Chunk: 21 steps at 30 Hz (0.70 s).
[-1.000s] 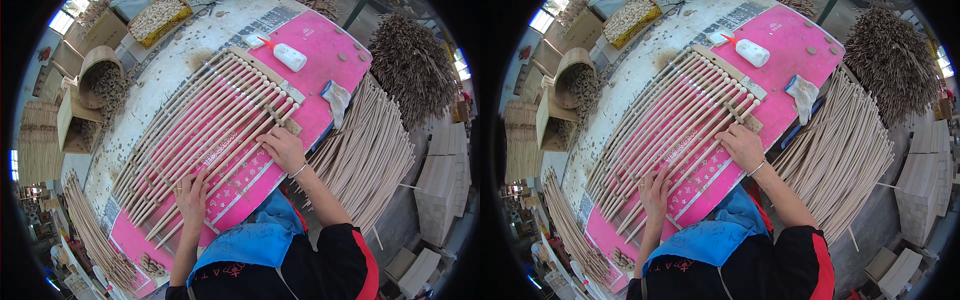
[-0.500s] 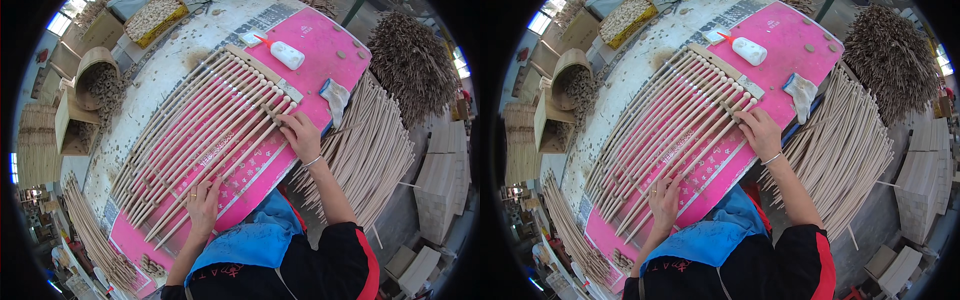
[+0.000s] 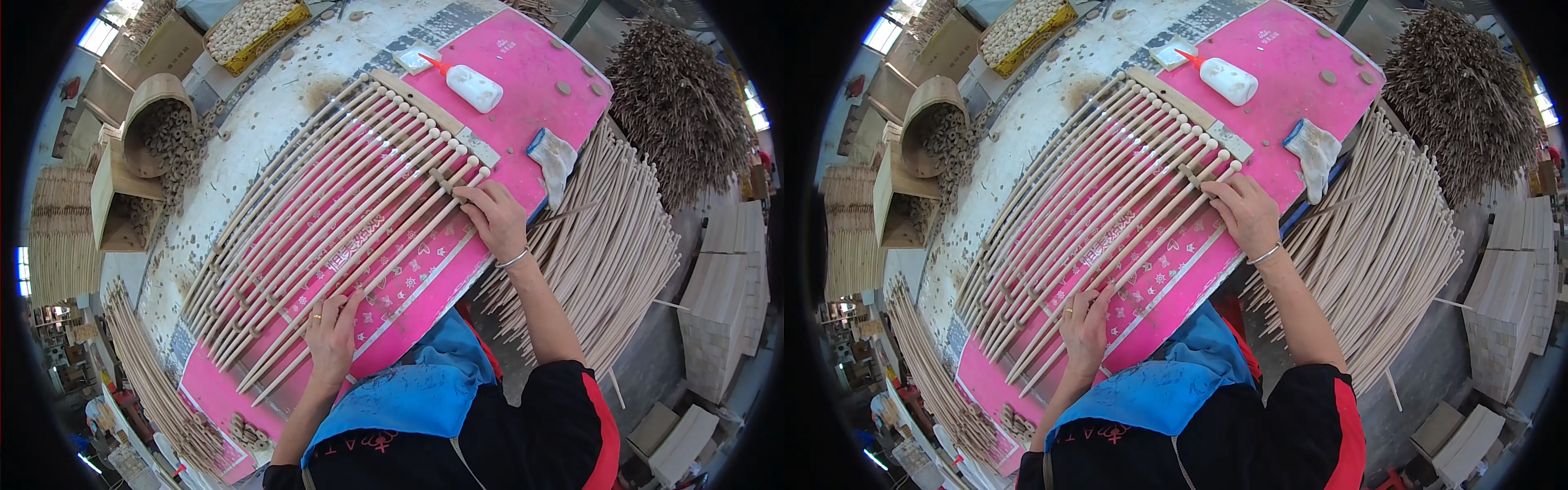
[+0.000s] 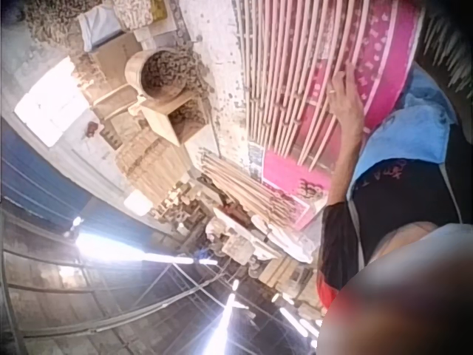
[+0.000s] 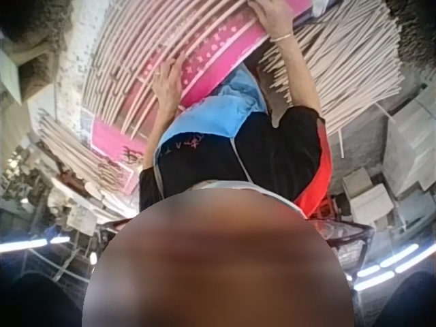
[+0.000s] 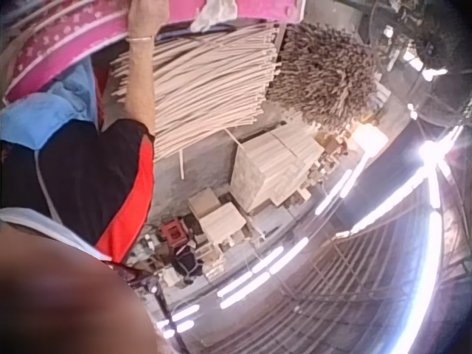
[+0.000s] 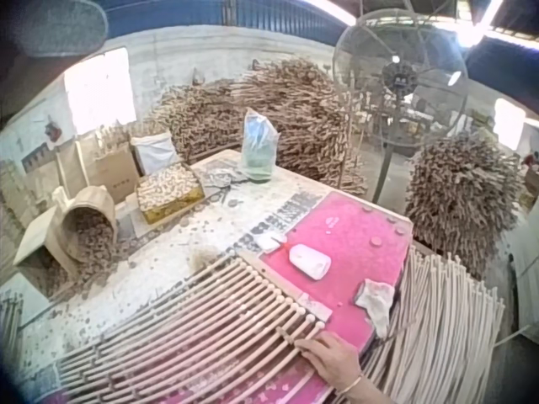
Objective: Assembling wooden products by inserting wooden rods through pre-drilled spacer blocks and applying glue.
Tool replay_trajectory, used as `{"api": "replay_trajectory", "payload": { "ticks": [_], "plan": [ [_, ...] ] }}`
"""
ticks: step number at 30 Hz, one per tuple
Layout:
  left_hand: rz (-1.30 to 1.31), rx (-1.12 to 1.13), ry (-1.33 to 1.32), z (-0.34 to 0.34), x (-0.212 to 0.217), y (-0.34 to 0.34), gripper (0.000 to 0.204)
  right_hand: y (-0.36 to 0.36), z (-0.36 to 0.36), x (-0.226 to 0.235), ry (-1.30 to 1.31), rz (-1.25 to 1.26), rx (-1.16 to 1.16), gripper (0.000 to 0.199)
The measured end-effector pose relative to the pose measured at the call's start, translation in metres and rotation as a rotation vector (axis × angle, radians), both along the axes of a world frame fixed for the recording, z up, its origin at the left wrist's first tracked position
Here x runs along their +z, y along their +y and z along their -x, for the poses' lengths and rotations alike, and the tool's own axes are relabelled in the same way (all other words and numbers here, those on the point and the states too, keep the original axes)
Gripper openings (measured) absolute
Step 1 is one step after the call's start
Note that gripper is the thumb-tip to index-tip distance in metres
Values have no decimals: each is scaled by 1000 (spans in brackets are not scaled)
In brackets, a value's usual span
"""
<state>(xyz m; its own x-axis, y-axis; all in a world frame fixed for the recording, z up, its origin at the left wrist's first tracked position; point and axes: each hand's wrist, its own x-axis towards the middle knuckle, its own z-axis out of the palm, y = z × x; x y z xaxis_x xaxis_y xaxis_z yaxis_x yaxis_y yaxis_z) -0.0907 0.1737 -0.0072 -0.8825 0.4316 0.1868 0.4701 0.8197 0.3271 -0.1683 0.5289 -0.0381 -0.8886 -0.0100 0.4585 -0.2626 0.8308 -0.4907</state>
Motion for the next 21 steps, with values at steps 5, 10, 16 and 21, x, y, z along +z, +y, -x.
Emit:
{"api": "replay_trajectory", "payload": {
  "ticks": [5,10,16,21],
  "plan": [
    [-83,38,-5,-1,5,-1,42,1,-5,-2,-77,212,-35,34],
    [-100,137,71,12,10,-23,35,1,-12,-1,-126,497,-91,28],
    [-117,161,15,18,6,-32,32,2,13,9,-40,376,-78,24],
    [-92,190,-37,21,4,-30,32,-2,37,16,-38,259,-15,23]
  ]
}}
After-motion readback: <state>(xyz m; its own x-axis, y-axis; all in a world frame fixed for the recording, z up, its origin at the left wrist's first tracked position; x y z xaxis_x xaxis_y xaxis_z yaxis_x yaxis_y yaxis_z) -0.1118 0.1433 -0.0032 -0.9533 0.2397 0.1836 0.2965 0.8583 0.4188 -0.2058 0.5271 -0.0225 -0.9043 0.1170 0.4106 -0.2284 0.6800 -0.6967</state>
